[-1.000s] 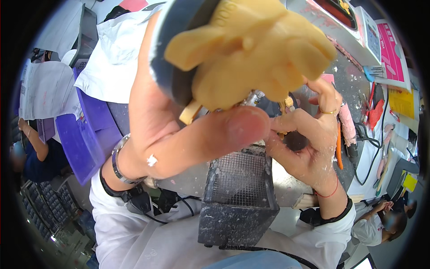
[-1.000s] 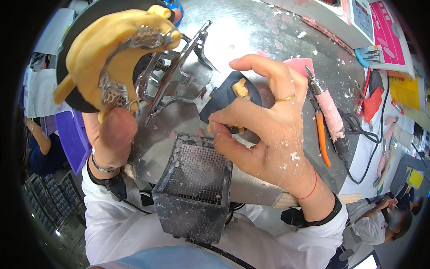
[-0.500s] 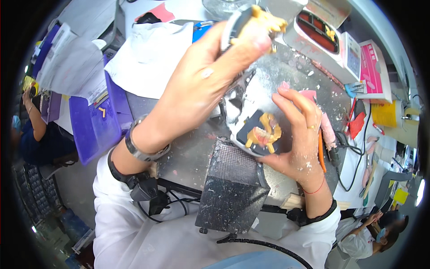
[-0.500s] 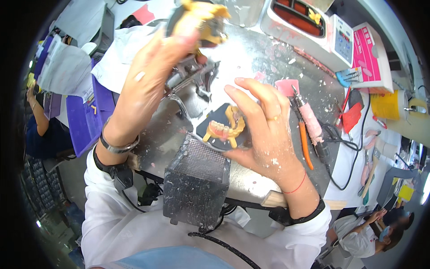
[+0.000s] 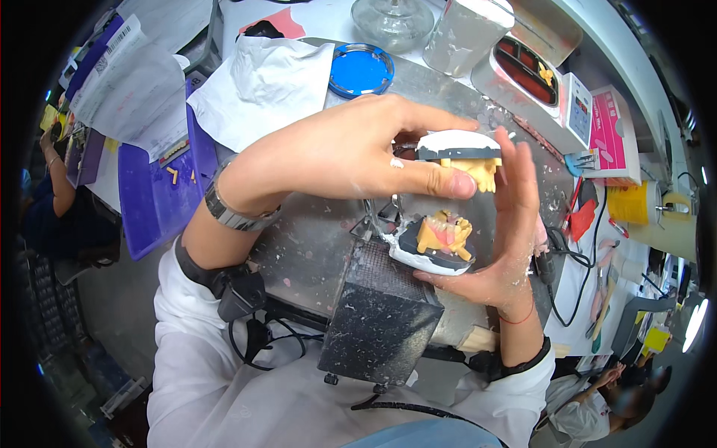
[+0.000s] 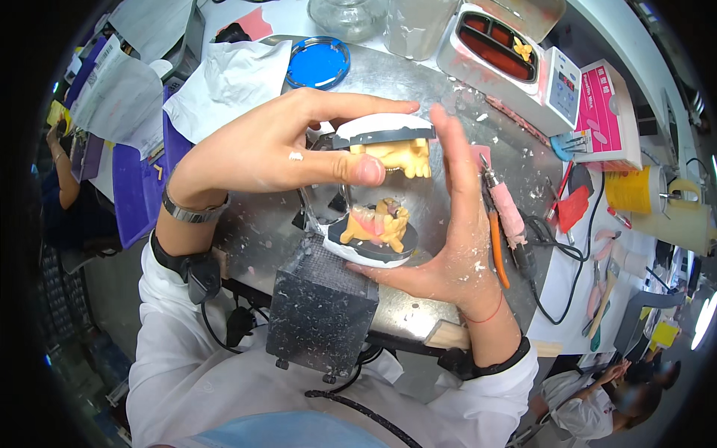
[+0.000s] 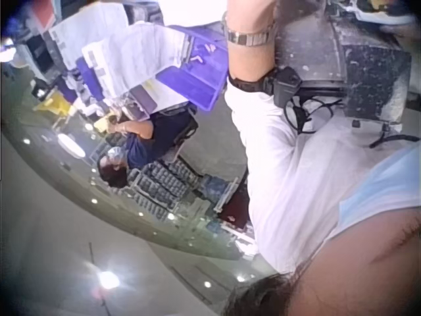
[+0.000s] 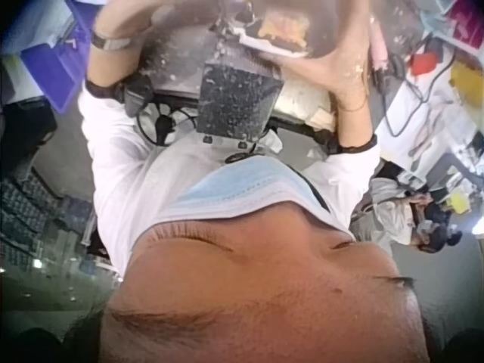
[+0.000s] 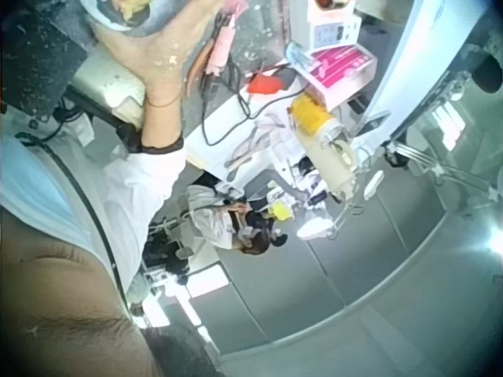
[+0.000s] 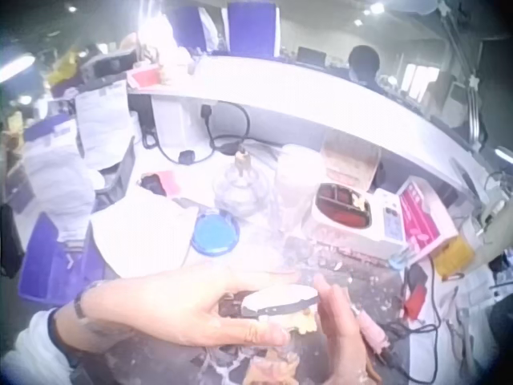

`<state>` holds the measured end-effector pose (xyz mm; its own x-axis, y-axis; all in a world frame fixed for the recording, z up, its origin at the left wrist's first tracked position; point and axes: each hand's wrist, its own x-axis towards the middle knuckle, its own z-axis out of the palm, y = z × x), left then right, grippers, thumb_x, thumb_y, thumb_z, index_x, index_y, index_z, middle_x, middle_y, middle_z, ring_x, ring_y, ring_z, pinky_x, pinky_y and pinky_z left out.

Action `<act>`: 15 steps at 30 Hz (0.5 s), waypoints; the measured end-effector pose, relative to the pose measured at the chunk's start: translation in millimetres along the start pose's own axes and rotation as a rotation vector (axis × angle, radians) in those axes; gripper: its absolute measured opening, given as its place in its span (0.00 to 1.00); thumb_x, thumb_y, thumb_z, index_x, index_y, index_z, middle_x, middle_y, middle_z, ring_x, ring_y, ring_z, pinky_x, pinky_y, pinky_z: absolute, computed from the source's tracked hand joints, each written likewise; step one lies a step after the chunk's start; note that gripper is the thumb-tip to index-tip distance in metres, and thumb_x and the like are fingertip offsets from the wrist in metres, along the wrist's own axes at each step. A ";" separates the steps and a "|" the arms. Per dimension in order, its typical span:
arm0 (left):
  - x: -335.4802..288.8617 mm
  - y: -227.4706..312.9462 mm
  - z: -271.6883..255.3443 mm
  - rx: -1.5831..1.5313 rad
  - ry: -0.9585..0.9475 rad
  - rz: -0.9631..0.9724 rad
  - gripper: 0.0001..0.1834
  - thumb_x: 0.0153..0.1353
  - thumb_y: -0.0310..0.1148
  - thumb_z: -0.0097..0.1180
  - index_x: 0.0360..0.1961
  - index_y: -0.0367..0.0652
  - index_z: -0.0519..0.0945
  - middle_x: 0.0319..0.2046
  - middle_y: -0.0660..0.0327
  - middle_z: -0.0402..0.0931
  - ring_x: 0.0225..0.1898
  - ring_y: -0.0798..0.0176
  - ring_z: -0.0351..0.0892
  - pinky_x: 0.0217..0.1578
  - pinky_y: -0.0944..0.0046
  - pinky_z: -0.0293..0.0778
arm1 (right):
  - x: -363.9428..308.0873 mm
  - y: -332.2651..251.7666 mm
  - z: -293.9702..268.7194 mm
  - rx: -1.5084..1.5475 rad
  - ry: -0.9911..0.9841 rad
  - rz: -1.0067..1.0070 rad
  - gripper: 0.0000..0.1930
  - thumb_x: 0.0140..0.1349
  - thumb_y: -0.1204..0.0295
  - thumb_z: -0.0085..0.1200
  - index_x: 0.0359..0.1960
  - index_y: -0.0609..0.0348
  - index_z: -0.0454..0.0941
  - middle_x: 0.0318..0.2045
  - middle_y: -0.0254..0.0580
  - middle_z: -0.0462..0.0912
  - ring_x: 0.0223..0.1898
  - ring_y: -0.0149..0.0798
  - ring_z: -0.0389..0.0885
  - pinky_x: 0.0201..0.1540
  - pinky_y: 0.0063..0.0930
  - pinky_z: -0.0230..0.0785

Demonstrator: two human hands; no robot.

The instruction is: The recorder is working on a dental cast model, adjusting and fitting components using lab tools.

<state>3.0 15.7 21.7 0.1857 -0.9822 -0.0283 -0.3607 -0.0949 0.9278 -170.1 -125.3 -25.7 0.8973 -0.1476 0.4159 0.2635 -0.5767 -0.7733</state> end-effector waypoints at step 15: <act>-14.2 -18.7 2.4 0.228 -0.093 0.144 0.37 0.67 0.52 0.44 0.66 0.34 0.56 0.51 0.39 0.69 0.52 0.46 0.71 0.51 0.58 0.66 | -0.4 1.0 -6.7 -0.015 -0.057 -0.030 0.59 0.29 0.65 0.79 0.65 0.66 0.55 0.62 0.54 0.62 0.63 0.48 0.65 0.63 0.43 0.60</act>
<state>4.9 31.0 3.9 0.0367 -0.9979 0.0542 -0.5759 0.0232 0.8172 -172.6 -131.2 -23.5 0.9081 -0.0840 0.4103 0.2857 -0.5920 -0.7536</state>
